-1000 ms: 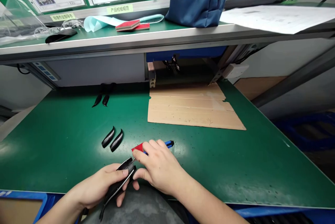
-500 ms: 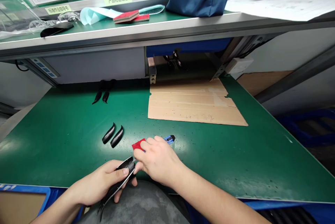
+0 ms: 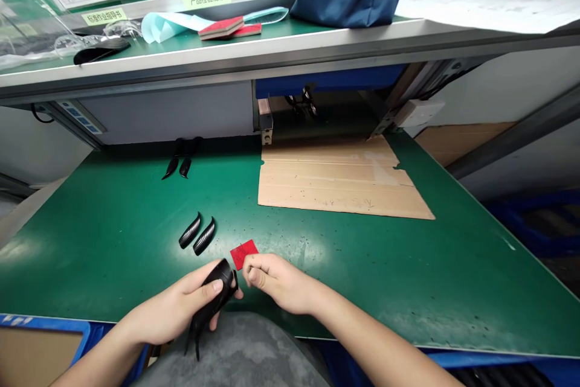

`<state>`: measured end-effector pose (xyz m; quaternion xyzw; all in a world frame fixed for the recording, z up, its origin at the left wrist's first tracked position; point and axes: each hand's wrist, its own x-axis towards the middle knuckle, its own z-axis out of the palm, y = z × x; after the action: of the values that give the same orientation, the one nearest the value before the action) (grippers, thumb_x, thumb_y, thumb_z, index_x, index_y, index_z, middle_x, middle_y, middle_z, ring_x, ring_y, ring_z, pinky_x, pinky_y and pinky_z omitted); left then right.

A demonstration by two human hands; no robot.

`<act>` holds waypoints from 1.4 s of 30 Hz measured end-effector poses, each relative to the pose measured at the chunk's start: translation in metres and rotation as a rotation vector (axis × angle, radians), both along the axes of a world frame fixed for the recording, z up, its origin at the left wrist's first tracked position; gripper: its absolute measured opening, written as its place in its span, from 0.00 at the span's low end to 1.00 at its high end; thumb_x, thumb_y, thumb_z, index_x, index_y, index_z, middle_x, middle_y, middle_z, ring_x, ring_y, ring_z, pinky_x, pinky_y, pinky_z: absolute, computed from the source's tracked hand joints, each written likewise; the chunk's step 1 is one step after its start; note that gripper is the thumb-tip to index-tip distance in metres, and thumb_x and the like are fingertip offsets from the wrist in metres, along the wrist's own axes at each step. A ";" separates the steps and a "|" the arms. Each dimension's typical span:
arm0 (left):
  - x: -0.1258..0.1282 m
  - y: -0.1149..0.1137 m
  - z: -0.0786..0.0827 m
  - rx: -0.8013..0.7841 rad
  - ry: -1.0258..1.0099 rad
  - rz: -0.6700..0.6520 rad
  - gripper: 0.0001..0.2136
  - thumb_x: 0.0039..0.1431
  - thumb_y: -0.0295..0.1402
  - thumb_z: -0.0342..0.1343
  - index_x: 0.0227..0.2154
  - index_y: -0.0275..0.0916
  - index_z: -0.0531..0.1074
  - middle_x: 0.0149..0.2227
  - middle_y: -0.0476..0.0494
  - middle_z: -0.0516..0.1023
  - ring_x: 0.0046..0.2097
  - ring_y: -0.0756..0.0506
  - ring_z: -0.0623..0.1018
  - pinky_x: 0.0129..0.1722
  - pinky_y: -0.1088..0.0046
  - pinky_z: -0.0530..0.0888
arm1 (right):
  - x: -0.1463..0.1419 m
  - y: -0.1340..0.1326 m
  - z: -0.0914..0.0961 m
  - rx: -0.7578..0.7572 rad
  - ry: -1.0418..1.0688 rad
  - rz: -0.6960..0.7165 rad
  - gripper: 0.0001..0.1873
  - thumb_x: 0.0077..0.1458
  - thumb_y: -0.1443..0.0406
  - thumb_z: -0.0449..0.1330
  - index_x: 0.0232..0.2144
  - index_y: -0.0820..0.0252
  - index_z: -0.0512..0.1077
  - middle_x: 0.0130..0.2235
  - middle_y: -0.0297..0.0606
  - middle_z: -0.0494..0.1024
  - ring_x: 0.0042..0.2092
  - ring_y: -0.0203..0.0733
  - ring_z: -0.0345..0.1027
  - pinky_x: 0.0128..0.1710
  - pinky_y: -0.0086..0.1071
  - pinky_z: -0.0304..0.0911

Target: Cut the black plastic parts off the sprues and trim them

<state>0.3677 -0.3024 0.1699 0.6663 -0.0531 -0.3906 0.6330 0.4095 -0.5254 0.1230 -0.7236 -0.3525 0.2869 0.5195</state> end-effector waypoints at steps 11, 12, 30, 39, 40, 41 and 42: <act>-0.010 -0.007 -0.018 -0.071 0.171 0.328 0.20 0.62 0.43 0.47 0.50 0.33 0.66 0.24 0.46 0.73 0.26 0.50 0.70 0.29 0.74 0.65 | -0.016 0.013 -0.003 -0.620 -0.857 -0.268 0.32 0.54 0.39 0.39 0.38 0.56 0.66 0.35 0.37 0.68 0.35 0.43 0.56 0.36 0.37 0.46; -0.011 -0.007 -0.016 -0.057 0.159 0.330 0.20 0.62 0.44 0.47 0.49 0.33 0.67 0.23 0.47 0.72 0.26 0.50 0.70 0.28 0.74 0.65 | -0.017 0.014 -0.002 -0.645 -0.882 -0.281 0.32 0.54 0.39 0.39 0.37 0.56 0.66 0.34 0.37 0.67 0.35 0.43 0.55 0.36 0.38 0.46; -0.021 -0.016 -0.004 0.130 -0.098 0.327 0.19 0.63 0.45 0.45 0.49 0.40 0.69 0.40 0.46 0.73 0.30 0.51 0.67 0.30 0.75 0.66 | -0.008 0.013 0.008 -0.529 -0.609 -0.051 0.25 0.61 0.46 0.45 0.28 0.58 0.66 0.28 0.34 0.72 0.29 0.37 0.60 0.30 0.34 0.46; -0.024 -0.011 -0.004 0.167 -0.062 0.315 0.21 0.63 0.45 0.45 0.55 0.43 0.65 0.49 0.44 0.73 0.35 0.48 0.72 0.44 0.68 0.69 | -0.013 -0.008 -0.013 -0.218 -0.058 -0.149 0.26 0.60 0.44 0.45 0.27 0.60 0.63 0.25 0.31 0.64 0.27 0.34 0.57 0.27 0.28 0.53; -0.023 -0.010 -0.005 0.162 -0.078 0.308 0.20 0.63 0.44 0.46 0.55 0.43 0.65 0.50 0.44 0.72 0.40 0.46 0.73 0.48 0.67 0.67 | -0.018 -0.008 -0.012 -0.258 -0.152 -0.280 0.22 0.60 0.48 0.48 0.28 0.60 0.64 0.28 0.32 0.66 0.29 0.35 0.58 0.29 0.29 0.54; -0.021 -0.009 -0.007 0.155 -0.092 0.294 0.19 0.63 0.42 0.47 0.55 0.43 0.64 0.53 0.44 0.71 0.46 0.45 0.73 0.52 0.67 0.65 | -0.022 -0.007 -0.010 -0.281 -0.255 -0.383 0.18 0.60 0.51 0.51 0.30 0.59 0.66 0.31 0.34 0.67 0.32 0.36 0.59 0.31 0.30 0.55; -0.020 -0.008 -0.008 0.145 -0.096 0.275 0.19 0.62 0.39 0.49 0.55 0.44 0.64 0.55 0.44 0.69 0.52 0.43 0.70 0.56 0.67 0.62 | -0.027 -0.005 -0.006 -0.286 -0.362 -0.434 0.15 0.60 0.53 0.53 0.33 0.59 0.67 0.35 0.37 0.70 0.34 0.37 0.61 0.34 0.31 0.56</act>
<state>0.3482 -0.3104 0.1617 0.7292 0.0367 -0.2707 0.6274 0.3826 -0.5299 0.1174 -0.8869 -0.2330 0.0825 0.3904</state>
